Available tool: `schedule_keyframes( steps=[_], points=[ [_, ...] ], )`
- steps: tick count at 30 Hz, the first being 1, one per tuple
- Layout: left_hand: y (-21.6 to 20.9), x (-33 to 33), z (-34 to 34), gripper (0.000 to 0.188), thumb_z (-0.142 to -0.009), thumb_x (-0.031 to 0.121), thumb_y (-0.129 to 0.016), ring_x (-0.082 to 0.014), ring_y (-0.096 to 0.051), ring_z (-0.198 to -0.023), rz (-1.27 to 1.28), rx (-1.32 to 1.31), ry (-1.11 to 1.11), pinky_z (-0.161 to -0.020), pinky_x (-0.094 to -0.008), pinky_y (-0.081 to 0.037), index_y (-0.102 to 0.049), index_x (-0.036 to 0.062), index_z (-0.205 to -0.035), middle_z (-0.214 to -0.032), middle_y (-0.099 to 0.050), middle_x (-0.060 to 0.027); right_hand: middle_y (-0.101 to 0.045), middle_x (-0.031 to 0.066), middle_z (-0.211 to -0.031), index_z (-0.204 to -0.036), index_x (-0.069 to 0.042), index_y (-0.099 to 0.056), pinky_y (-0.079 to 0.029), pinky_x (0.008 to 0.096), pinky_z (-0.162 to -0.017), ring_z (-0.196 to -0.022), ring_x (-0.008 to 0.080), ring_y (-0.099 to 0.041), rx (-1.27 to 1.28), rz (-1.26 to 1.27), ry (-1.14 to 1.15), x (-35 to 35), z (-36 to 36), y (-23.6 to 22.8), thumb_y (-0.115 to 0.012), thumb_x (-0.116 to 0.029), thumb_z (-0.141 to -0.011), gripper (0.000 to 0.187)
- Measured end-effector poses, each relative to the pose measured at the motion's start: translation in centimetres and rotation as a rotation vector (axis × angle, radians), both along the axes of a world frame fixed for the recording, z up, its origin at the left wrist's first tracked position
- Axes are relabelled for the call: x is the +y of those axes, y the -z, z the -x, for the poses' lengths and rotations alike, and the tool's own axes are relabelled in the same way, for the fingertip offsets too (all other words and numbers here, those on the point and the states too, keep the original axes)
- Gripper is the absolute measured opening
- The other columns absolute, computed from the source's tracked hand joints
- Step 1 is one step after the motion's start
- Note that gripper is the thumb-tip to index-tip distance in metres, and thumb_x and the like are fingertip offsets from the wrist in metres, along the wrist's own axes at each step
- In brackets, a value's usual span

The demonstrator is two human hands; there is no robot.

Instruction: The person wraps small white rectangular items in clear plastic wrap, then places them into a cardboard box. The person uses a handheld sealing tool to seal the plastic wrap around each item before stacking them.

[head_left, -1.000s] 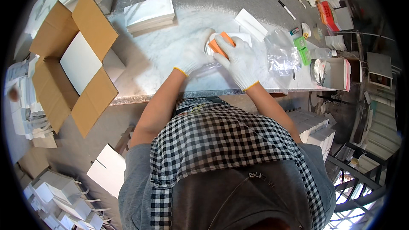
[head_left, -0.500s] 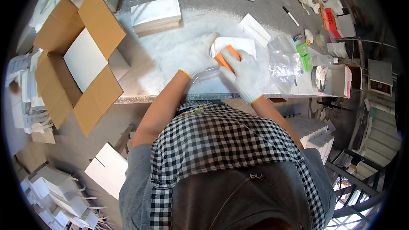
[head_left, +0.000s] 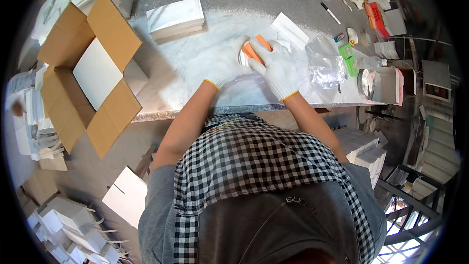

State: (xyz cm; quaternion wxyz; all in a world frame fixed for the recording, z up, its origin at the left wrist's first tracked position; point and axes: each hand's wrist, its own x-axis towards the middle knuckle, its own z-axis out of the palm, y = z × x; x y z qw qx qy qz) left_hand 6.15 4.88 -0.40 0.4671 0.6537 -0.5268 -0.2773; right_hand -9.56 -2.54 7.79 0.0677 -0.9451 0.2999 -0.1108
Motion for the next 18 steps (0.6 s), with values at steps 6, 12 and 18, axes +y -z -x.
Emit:
schedule_keyframes(
  steps=[6, 12, 18],
  points=[
    [1.0, 0.0, 0.2, 0.078, -0.073, 0.026, -0.084, -0.0396, -0.063, -0.118, -0.024, -0.109, -0.042, -0.1, -0.0433, -0.052, -0.052, 0.0087, -0.142, -0.129, -0.065, -0.0222, -0.065, 0.0194, -0.12, -0.136, -0.021, -0.067, -0.051, 0.045, -0.09, -0.105, 0.0374, -0.062, 0.052, -0.015, -0.015, 1.6, 1.6, 0.2, -0.069, -0.041, -0.092, 0.048],
    [-0.5, 0.1, 0.1, 0.078, -0.073, 0.027, -0.085, -0.0383, -0.063, -0.118, -0.101, -0.01, -0.02, -0.1, -0.0433, -0.052, -0.052, 0.0114, -0.142, -0.126, -0.066, -0.0209, -0.064, 0.0202, -0.124, -0.136, -0.02, -0.067, -0.051, 0.0446, -0.094, -0.106, 0.0379, -0.062, 0.089, -0.138, 0.031, 1.0, 0.1, -1.2, -0.069, -0.041, -0.092, 0.049],
    [-0.7, 0.0, -0.1, 0.081, -0.073, 0.028, -0.086, -0.0385, -0.062, -0.122, -0.049, 0.037, 0.042, -0.102, -0.0431, -0.051, -0.051, 0.0133, -0.144, -0.13, -0.065, -0.0214, -0.065, 0.0164, -0.112, -0.132, -0.025, -0.065, -0.052, 0.0457, -0.086, -0.1, 0.0353, -0.063, -0.037, 0.038, -0.047, 0.3, 0.5, -0.1, -0.065, -0.041, -0.091, 0.044]
  ],
)
